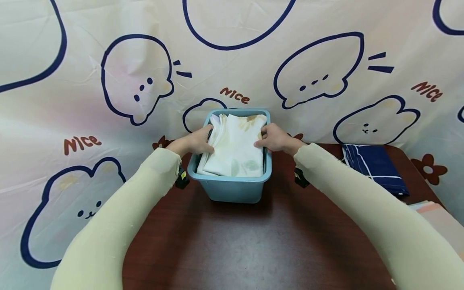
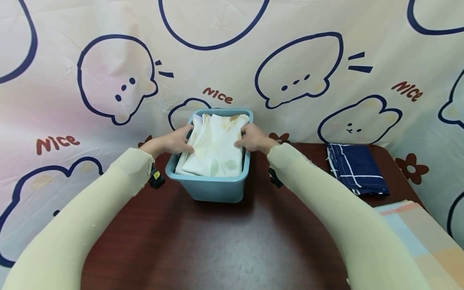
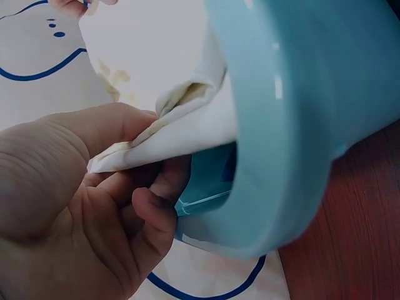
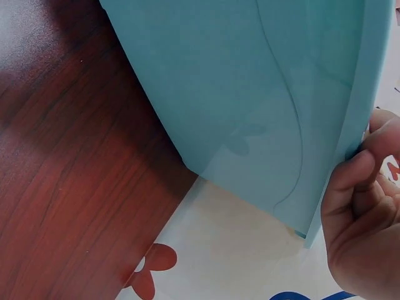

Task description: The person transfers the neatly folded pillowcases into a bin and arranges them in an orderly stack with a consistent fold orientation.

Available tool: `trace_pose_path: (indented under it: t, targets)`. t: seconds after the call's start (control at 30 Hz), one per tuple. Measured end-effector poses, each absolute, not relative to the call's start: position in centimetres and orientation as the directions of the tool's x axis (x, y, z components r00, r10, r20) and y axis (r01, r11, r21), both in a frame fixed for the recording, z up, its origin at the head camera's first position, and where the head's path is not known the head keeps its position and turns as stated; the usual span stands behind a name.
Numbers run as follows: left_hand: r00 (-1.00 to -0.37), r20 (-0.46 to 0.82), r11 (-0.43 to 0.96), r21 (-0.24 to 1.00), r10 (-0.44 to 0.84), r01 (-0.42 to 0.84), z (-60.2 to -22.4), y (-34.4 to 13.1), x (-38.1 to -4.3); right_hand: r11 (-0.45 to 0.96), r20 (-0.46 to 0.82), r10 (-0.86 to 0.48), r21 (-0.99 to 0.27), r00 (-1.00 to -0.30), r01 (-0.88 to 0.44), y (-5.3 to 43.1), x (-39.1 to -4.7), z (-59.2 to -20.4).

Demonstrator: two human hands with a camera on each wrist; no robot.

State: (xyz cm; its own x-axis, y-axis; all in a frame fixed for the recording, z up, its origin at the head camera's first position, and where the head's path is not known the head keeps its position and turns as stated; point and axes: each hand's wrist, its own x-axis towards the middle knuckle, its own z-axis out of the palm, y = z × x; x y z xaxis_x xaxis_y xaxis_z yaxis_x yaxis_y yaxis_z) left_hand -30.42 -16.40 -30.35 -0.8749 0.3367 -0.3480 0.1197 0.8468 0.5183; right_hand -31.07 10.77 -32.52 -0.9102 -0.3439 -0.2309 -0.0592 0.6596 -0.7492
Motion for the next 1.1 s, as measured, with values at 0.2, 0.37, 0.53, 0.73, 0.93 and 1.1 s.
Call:
trace_pose_path:
  t: [0.2,0.37,0.53,0.73,0.93,1.1]
  targets:
    - [-0.87,-0.362,0.863,0.487,0.335,0.13,-30.4,-16.2,-30.5,0.689,-0.209,-0.319,-0.721,-0.924,-0.074,10.6,-31.0,-32.7]
    - [-0.874,-0.359,0.876,0.461,0.328,0.14,-30.6,-16.0,-30.4,0.717,-0.18,-0.296,-0.691,-0.938,-0.093,10.3,-30.7,-32.6]
    - [-0.879,-0.367,0.897,0.42,0.304,0.135,-30.6,-15.8,-30.2,0.74,-0.174,-0.274,-0.667,-0.946,-0.092,10.1,-30.4,-32.5]
    - [-0.88,-0.375,0.914,0.382,0.291,0.139,-30.8,-15.8,-30.2,0.763,-0.176,-0.252,-0.64,-0.952,-0.084,9.9,-30.6,-32.7]
    - [-0.888,-0.373,0.928,0.346,0.269,0.136,-30.8,-15.8,-30.2,0.793,-0.164,-0.231,-0.603,-0.959,-0.088,9.6,-30.6,-32.7]
    - [-0.897,-0.364,0.939,0.317,0.25,0.133,-31.0,-15.7,-30.1,0.811,-0.158,-0.205,-0.58,-0.966,-0.078,9.3,-30.6,-32.7]
